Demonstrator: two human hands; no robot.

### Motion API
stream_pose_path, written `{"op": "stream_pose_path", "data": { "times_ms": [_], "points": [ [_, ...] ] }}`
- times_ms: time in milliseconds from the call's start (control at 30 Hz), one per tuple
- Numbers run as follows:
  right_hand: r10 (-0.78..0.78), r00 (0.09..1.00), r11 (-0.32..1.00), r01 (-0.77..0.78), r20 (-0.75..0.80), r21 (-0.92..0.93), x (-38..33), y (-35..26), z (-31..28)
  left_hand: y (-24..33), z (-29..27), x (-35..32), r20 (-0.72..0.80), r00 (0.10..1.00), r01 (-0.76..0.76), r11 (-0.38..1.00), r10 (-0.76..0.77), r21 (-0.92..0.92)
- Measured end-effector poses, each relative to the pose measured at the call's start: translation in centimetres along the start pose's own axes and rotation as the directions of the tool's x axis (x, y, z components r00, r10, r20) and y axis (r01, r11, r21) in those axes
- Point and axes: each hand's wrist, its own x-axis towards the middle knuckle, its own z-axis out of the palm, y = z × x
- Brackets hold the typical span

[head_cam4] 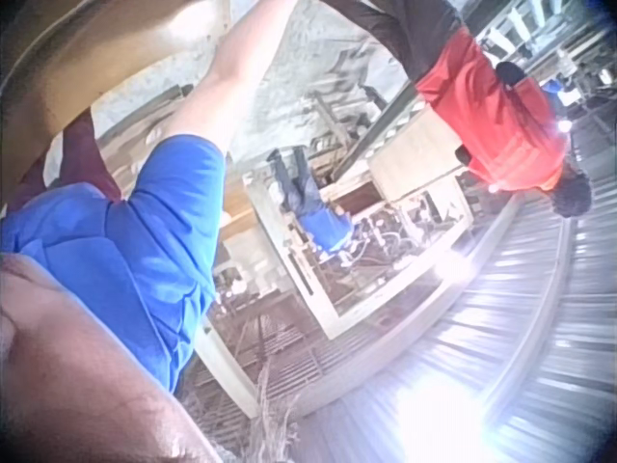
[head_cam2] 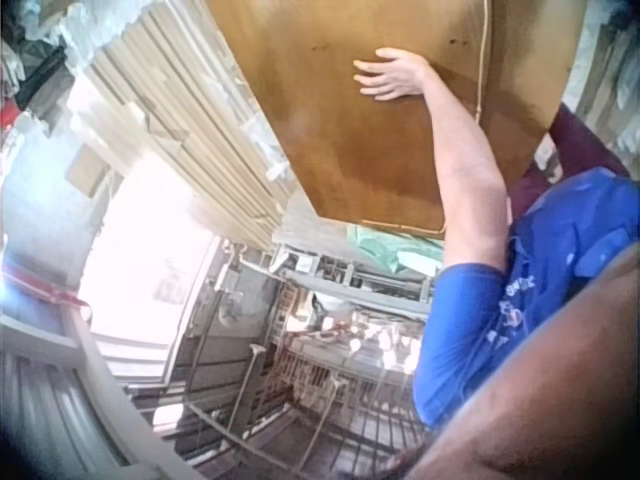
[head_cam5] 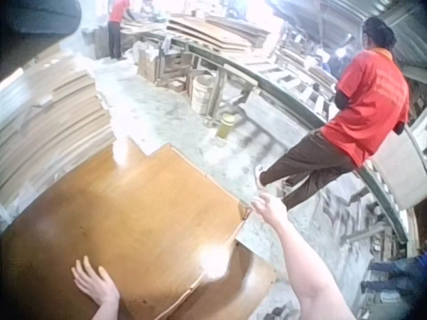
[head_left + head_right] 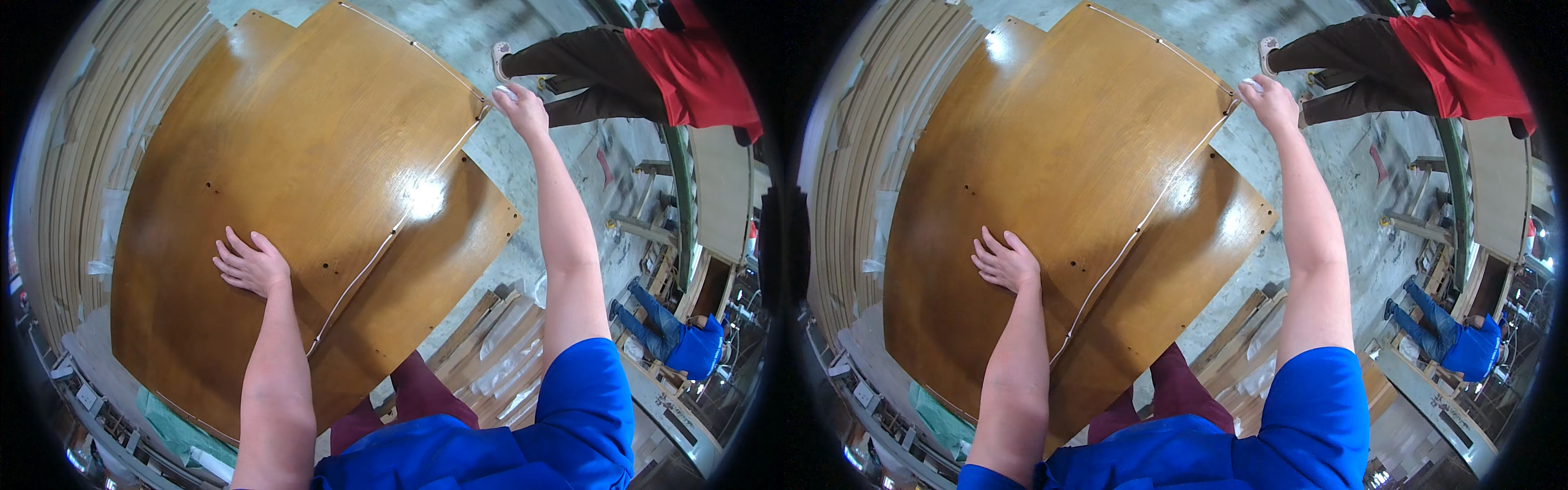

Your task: The person wipes the surface of a large wooden panel with a white cloth, removes protective paper, and continues wiping the panel. The person then places the panel onto a roller conveyor and wipes it again.

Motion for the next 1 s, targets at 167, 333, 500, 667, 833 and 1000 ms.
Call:
{"op": "stream_pose_path", "data": {
  "times_ms": [167,333,500,667,833,1000],
  "points": [
    [-0.011,1.0,1.0,0.011,-0.014,-0.01,0.1,0.4,0.6,0.1,-0.1,-0.2,0.009,1.0,0.006,1.0,-0.006,-0.025],
    [-0.042,0.986,0.994,0.057,-0.164,0.09,-0.4,2.9,0.5,0.4,0.0,-0.2,0.018,1.0,0.008,0.999,-0.007,-0.042],
    [-0.269,0.914,-0.504,-0.402,0.304,0.764,-4.9,-1.5,1.8,-1.3,0.2,0.3,-0.108,0.994,-0.006,1.0,0.007,0.006],
    [-0.447,0.813,-0.557,-0.579,0.373,0.595,-11.6,-8.8,6.3,-10.2,-1.6,-0.2,0.017,0.984,-0.172,0.979,0.175,-0.107],
    [-0.417,0.834,-0.058,-0.421,0.362,0.905,-16.3,-22.3,12.1,-19.5,0.5,-3.8,-0.089,0.976,0.201,0.979,-0.199,0.017],
    [-0.499,0.855,0.287,0.009,0.141,0.958,-17.2,-31.8,16.0,-19.0,-0.2,-3.9,-0.017,0.977,0.213,0.977,-0.213,-0.008]
  ]
}}
